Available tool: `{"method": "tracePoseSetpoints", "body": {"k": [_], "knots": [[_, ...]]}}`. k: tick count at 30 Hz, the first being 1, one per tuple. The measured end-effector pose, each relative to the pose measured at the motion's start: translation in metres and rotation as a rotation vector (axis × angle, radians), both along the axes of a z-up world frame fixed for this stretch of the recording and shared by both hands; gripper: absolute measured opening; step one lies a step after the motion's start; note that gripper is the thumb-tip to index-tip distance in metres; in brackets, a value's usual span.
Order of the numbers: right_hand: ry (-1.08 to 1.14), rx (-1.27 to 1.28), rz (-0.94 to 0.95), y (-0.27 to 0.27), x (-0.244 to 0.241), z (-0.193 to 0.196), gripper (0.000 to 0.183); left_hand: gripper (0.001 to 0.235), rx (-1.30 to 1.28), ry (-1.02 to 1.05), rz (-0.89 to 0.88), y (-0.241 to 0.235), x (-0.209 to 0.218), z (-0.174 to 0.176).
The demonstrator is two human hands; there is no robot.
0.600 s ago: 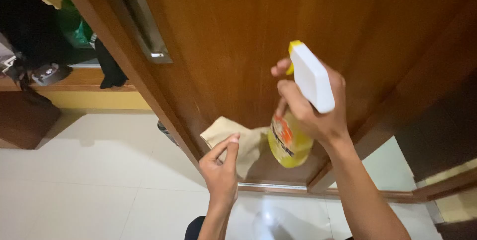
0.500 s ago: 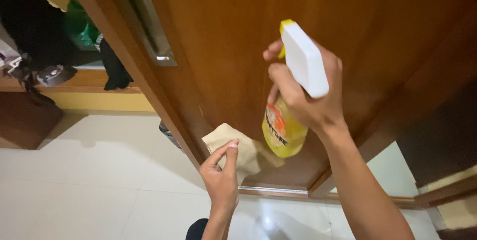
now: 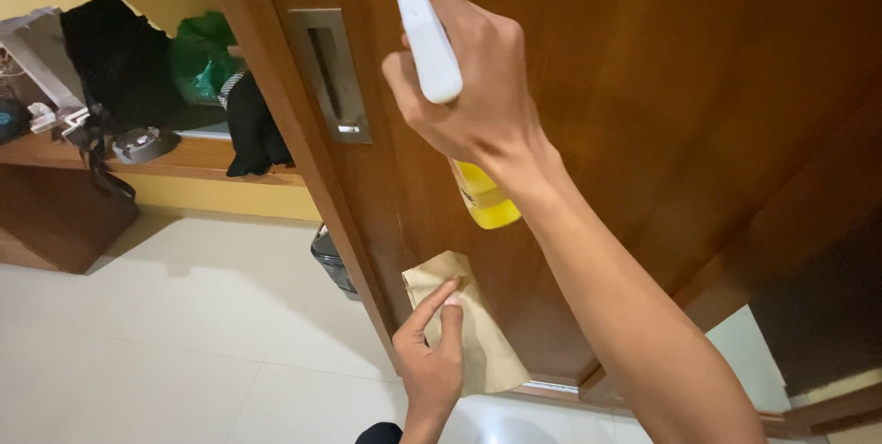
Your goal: Cleaning a wooden closet door using a spray bottle and a cloth.
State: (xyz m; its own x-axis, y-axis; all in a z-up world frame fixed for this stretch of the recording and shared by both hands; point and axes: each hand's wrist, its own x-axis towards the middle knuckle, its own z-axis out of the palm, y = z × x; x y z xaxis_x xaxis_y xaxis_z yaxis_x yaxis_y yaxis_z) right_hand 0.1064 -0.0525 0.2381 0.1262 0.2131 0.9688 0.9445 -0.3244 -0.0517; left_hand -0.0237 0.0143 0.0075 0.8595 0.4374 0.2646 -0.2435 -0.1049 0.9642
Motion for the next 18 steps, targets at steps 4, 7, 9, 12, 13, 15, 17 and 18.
{"method": "tracePoseSetpoints", "body": {"k": [4, 7, 9, 12, 13, 15, 17, 18], "knots": [[0.021, 0.042, 0.025, 0.007, 0.015, 0.000, 0.017, 0.030, 0.004, 0.017, 0.004, 0.004, -0.004, 0.005], [-0.020, 0.060, 0.025, -0.004, 0.021, -0.004, 0.012, 0.031, 0.025, 0.038, 0.007, 0.010, -0.005, 0.008], [0.145, 0.092, 0.094, -0.021, 0.009, -0.001, 0.012, 0.031, 0.017, 0.040, 0.014, 0.013, -0.003, 0.009], [0.243, 0.126, 0.013, -0.053, 0.004, -0.007, 0.016, 0.031, -0.016, 0.065, 0.013, 0.014, -0.001, 0.006], [0.246, 0.125, 0.009, -0.063, 0.004, -0.010, 0.016, 0.031, -0.017, 0.069, 0.008, 0.011, -0.001, 0.007], [0.290, 0.144, -0.018, -0.084, 0.005, -0.015, 0.014, 0.030, -0.013, 0.050, 0.006, 0.007, 0.000, 0.008], [0.245, 0.140, -0.035, -0.101, 0.004, -0.020, 0.021, 0.030, 0.002, 0.051, -0.004, 0.002, 0.003, 0.009], [0.198, 0.136, -0.047, -0.110, 0.004, -0.022, 0.029, 0.031, 0.017, 0.051, -0.010, 0.000, 0.004, 0.009]]}}
